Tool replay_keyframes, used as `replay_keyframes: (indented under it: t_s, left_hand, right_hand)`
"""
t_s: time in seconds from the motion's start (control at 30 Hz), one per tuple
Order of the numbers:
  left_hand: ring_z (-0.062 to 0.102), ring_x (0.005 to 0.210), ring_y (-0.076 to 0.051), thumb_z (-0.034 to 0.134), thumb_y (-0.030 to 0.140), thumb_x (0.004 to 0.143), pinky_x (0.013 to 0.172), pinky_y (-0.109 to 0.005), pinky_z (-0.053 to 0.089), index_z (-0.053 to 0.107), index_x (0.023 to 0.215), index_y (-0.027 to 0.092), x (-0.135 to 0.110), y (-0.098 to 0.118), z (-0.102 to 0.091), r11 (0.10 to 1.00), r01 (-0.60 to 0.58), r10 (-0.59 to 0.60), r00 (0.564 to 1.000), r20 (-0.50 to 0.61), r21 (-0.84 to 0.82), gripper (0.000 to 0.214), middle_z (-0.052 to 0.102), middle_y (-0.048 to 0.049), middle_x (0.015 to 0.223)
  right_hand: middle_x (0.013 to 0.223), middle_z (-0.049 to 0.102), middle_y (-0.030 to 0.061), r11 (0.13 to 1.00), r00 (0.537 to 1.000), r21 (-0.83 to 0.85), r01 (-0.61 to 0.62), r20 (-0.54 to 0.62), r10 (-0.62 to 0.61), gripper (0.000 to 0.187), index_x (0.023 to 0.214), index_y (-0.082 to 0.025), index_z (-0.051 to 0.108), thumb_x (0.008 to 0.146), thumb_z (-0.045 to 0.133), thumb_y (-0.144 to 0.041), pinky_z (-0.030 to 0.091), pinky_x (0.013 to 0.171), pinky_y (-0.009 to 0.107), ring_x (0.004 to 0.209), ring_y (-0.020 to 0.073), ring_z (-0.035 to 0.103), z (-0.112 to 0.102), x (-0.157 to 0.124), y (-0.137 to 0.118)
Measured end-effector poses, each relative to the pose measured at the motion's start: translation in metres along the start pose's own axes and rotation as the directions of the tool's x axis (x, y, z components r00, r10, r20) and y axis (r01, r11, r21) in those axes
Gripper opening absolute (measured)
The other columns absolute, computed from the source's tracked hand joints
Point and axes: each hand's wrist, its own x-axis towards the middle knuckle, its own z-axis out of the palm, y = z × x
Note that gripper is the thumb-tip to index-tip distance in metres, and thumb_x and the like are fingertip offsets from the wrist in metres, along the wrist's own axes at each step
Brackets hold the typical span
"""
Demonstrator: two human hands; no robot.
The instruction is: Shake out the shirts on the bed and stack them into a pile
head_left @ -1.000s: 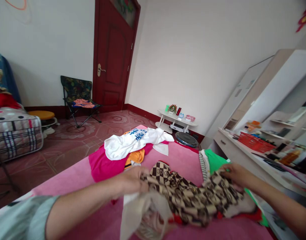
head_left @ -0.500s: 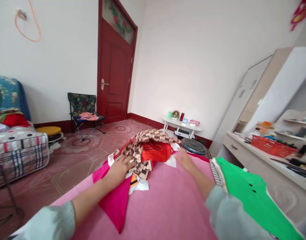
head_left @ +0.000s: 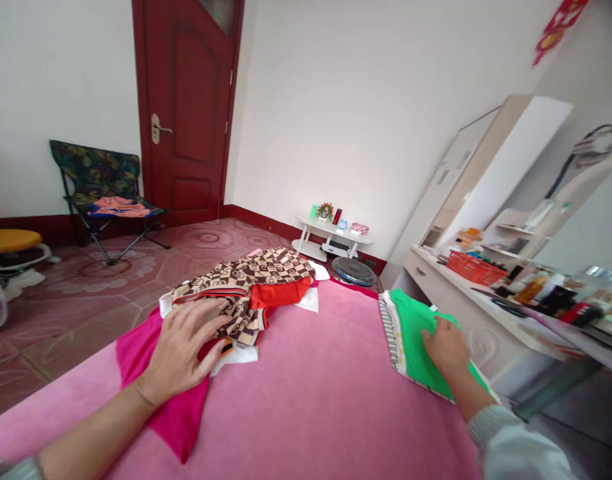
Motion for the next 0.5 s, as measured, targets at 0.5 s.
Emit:
replay_keyframes:
  t_s: [0.5]
  left_hand:
    - [0.046,0.119,-0.028,0.044,0.024,0.091,0.098,-0.046,0.036,0.06,0.115,0.029,0.003,0.009,0.011,0.967,-0.243,0.251,0.956,0.151,-0.072,0.029,0.047,-0.0062,0.135]
  right_hand:
    - [0.072,0.062,0.0006,0.838,0.948,0.466,0.283,-0.003,-0.318,0.014,0.074,-0.02,0.061,0.074,0.062,-0.033,0.036,0.058,0.027,0.065,0.0168,0.055,-0.099,-0.132,-0.087]
